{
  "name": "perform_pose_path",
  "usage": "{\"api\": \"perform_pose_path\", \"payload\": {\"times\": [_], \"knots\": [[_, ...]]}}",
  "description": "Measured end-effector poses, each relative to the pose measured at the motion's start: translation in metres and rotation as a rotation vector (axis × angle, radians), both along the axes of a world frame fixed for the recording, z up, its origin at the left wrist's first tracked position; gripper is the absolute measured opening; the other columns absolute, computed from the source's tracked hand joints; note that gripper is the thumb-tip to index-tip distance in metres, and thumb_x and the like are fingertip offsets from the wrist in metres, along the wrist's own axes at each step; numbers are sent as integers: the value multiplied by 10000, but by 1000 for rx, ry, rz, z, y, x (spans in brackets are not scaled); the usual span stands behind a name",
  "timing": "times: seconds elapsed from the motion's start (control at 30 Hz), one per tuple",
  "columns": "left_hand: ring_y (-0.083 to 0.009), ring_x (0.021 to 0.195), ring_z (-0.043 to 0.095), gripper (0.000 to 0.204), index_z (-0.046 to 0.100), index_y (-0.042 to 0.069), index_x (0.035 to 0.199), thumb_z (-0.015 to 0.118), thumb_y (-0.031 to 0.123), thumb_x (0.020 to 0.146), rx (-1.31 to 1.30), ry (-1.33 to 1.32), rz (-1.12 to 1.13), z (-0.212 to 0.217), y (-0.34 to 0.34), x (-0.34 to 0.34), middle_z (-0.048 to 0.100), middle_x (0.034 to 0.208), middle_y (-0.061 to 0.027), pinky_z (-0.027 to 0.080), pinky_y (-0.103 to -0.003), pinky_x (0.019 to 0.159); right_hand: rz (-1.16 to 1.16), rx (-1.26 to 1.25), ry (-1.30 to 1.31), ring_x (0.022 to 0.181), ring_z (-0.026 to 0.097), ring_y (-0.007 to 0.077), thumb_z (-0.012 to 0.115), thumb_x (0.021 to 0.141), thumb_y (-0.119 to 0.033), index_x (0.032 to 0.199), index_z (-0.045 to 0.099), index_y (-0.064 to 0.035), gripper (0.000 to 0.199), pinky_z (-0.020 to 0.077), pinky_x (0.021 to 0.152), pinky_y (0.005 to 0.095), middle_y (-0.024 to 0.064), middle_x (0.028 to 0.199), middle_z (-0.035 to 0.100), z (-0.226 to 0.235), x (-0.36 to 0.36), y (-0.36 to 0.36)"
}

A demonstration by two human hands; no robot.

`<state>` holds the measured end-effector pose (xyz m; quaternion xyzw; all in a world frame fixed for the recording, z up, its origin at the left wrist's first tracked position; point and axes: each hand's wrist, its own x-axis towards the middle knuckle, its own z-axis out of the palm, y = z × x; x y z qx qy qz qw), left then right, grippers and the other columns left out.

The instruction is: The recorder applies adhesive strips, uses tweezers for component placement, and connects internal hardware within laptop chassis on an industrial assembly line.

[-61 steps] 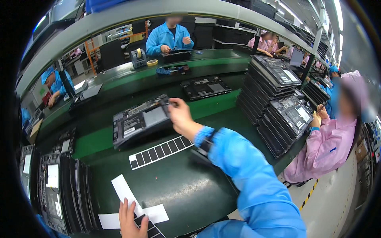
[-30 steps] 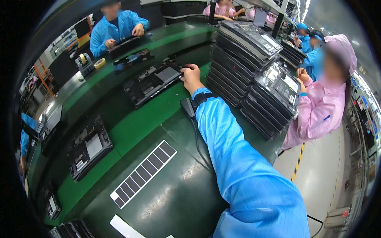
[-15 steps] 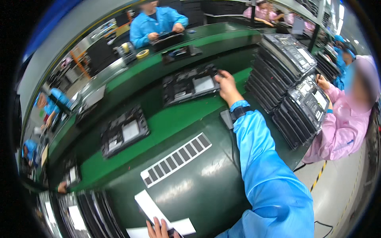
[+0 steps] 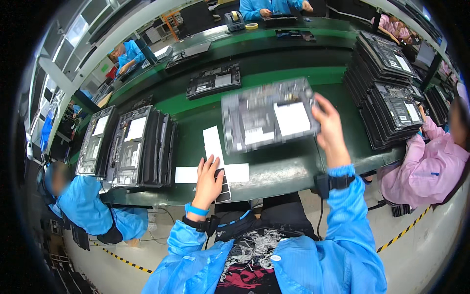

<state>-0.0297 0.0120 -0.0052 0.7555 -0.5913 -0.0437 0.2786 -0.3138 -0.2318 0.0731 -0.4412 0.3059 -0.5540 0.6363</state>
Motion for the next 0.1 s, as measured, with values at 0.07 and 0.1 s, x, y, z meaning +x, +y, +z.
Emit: {"api": "perform_pose_path", "payload": {"times": [0.07,0.1], "knots": [[-450,1339,316,430,557,36,1290,598,164,882,85,-9,-6,8,-5,6,442,1413,-200,284,-487,1119,29,24,125,1279,485,279,542,875,71,1306,506,56,433,395,1067,376,192,1368,497,-37,-8,27],[-450,1344,310,427,559,33,1286,595,164,881,134,-16,-13,14,-10,10,441,1414,-198,278,-482,1124,25,14,124,1279,485,279,542,875,71,1306,506,56,433,395,1067,376,192,1368,497,-33,-11,29]]}}
